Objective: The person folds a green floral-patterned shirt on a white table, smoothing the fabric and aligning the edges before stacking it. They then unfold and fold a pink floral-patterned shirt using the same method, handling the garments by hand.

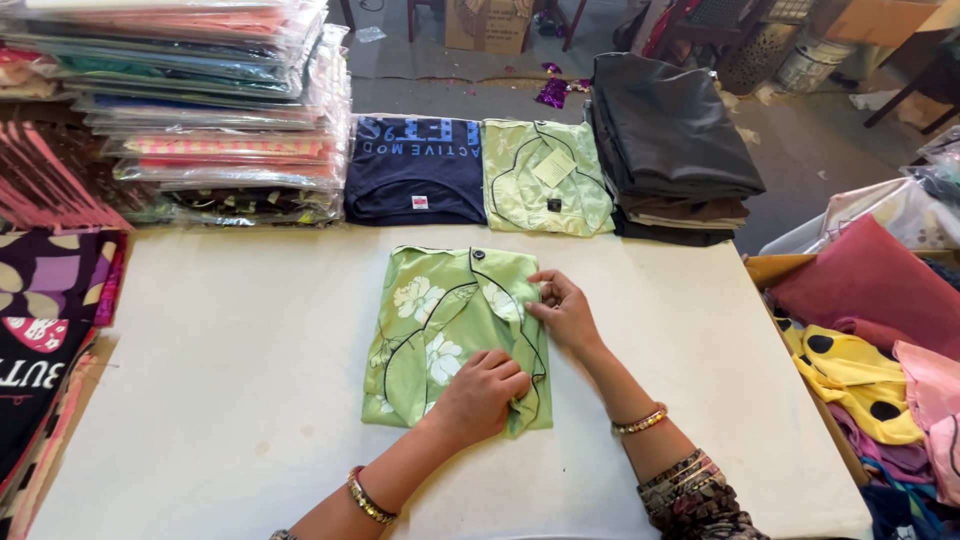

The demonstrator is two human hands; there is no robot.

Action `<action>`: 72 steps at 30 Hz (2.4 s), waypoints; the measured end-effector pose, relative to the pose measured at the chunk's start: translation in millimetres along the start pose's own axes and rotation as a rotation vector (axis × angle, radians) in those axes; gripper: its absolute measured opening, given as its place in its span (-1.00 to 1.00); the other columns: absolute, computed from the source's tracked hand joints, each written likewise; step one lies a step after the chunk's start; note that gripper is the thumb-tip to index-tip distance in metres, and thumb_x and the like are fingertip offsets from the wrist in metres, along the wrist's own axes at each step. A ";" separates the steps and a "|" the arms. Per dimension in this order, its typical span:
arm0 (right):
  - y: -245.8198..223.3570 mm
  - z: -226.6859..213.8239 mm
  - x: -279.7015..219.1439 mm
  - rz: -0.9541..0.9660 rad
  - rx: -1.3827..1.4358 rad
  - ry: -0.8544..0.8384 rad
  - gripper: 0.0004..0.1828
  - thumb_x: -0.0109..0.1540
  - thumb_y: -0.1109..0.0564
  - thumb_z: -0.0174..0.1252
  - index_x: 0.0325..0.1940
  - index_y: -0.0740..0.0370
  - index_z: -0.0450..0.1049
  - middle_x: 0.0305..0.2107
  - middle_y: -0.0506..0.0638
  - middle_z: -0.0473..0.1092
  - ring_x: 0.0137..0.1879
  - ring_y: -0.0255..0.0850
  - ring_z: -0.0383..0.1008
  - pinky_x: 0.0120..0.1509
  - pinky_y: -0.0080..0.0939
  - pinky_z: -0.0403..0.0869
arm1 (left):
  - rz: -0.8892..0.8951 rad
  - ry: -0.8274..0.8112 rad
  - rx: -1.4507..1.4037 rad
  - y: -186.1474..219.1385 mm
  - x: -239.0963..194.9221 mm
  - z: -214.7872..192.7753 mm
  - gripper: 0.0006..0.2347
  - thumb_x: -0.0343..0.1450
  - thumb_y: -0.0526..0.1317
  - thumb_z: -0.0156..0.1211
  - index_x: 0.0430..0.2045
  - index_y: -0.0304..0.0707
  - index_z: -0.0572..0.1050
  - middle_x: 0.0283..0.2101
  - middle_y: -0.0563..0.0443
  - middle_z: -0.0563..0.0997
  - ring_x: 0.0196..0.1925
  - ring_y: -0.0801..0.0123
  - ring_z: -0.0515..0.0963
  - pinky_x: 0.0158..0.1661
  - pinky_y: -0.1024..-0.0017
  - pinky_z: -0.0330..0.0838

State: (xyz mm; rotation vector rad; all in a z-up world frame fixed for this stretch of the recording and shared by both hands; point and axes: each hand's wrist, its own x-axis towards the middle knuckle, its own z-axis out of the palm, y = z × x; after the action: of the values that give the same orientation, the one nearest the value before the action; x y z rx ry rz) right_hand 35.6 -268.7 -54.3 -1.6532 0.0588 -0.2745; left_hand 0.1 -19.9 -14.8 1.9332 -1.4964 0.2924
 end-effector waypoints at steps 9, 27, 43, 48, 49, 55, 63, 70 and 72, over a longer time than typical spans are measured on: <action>-39.5 5.3 -17.3 -0.126 -0.441 0.206 -0.72 0.21 0.22 0.30 0.02 0.18 0.56 -0.31 -0.12 0.52 -0.24 -0.36 0.45 -0.25 -0.34 0.37 | -0.011 -0.151 -0.113 7.4 3.7 -15.4 -0.90 0.41 -0.17 0.21 -0.36 -0.16 0.56 -0.29 -0.01 0.51 0.00 0.18 0.49 0.28 0.06 0.23; -38.3 7.0 -14.2 -0.265 -1.291 -0.040 -0.34 0.25 -0.21 0.17 0.39 0.02 0.33 0.36 0.20 0.18 0.49 0.13 0.10 0.48 0.06 0.15 | -0.209 -0.247 -0.408 -12.6 4.1 -33.6 -0.77 0.38 -0.11 0.29 -0.16 -0.18 0.57 0.04 -0.07 0.60 0.18 0.07 0.51 0.19 0.11 0.32; -98.1 39.0 -121.0 0.023 -0.926 -0.112 -0.12 -0.05 0.05 0.50 0.32 0.01 0.31 -0.36 0.00 0.38 -0.38 -0.15 0.44 -0.25 -0.14 0.47 | -1.166 -0.197 -0.142 -40.7 -56.3 -92.1 -0.59 0.48 -0.15 0.10 0.27 0.16 0.34 -0.45 -0.10 0.61 -0.48 0.31 0.57 -0.31 0.25 0.56; -92.8 29.7 -125.0 0.087 -0.804 0.013 -0.43 0.09 0.17 0.31 0.21 0.05 0.44 -0.48 -0.02 0.41 -0.42 -0.22 0.47 -0.23 -0.23 0.54 | -1.229 0.013 -0.631 -52.1 -71.5 -88.7 -0.62 0.43 -0.23 0.12 0.18 0.16 0.45 -0.49 0.00 0.60 -0.53 0.29 0.59 -0.38 0.29 0.52; -94.0 28.6 -124.1 0.090 -0.802 0.016 -0.43 0.09 0.17 0.31 0.21 0.05 0.44 -0.48 -0.02 0.41 -0.42 -0.22 0.47 -0.23 -0.23 0.54 | -1.229 0.008 -0.630 -48.8 -68.7 -93.6 -0.62 0.43 -0.23 0.12 0.18 0.16 0.45 -0.49 0.00 0.60 -0.53 0.29 0.59 -0.38 0.29 0.52; -58.8 -18.4 -80.3 0.057 -0.496 -0.032 -0.73 0.26 0.22 0.19 0.05 0.18 0.58 -0.48 -0.07 0.59 -0.44 -0.41 0.55 -0.31 -0.35 0.58 | -1.168 -0.266 0.067 -59.4 -47.8 -112.3 -0.66 0.46 -0.02 0.19 0.15 0.21 0.43 -0.32 0.02 0.71 -0.27 0.25 0.67 -0.20 0.27 0.52; 16.1 -41.4 51.1 0.052 -1.027 0.099 -0.35 0.18 -0.26 0.32 0.22 0.14 0.49 -0.03 0.13 0.41 0.15 0.03 0.32 0.24 -0.02 0.39 | -1.053 0.060 0.258 -170.3 2.1 -76.0 -0.57 0.39 0.09 0.22 0.09 -0.05 0.48 0.08 -0.05 0.51 0.15 0.14 0.42 0.08 0.09 0.35; 12.4 3.1 60.0 0.146 -1.212 0.100 -0.27 0.06 -0.26 0.42 0.18 0.17 0.50 0.07 0.10 0.35 0.21 0.04 0.26 0.20 0.02 0.35 | -1.114 0.001 0.221 -214.1 9.1 -27.5 -0.61 0.38 0.17 0.27 -0.14 -0.10 0.53 0.02 -0.05 0.53 0.14 0.14 0.41 0.05 0.09 0.33; 25.3 -2.6 60.5 0.057 -0.541 0.094 -0.51 0.16 -0.05 0.31 0.10 0.23 0.54 -0.15 0.09 0.60 -0.08 -0.09 0.59 0.04 -0.16 0.54 | -1.017 0.226 -0.009 -225.3 4.6 -19.7 -0.69 0.35 0.01 0.34 -0.24 -0.20 0.52 -0.21 -0.05 0.63 -0.09 0.12 0.57 -0.06 0.18 0.44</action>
State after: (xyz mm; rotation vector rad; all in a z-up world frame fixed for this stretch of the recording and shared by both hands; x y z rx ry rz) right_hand 96.8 -286.0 -70.4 -2.1698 0.2702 -0.3103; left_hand 213.8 16.0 -79.7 2.2854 -0.2565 0.0323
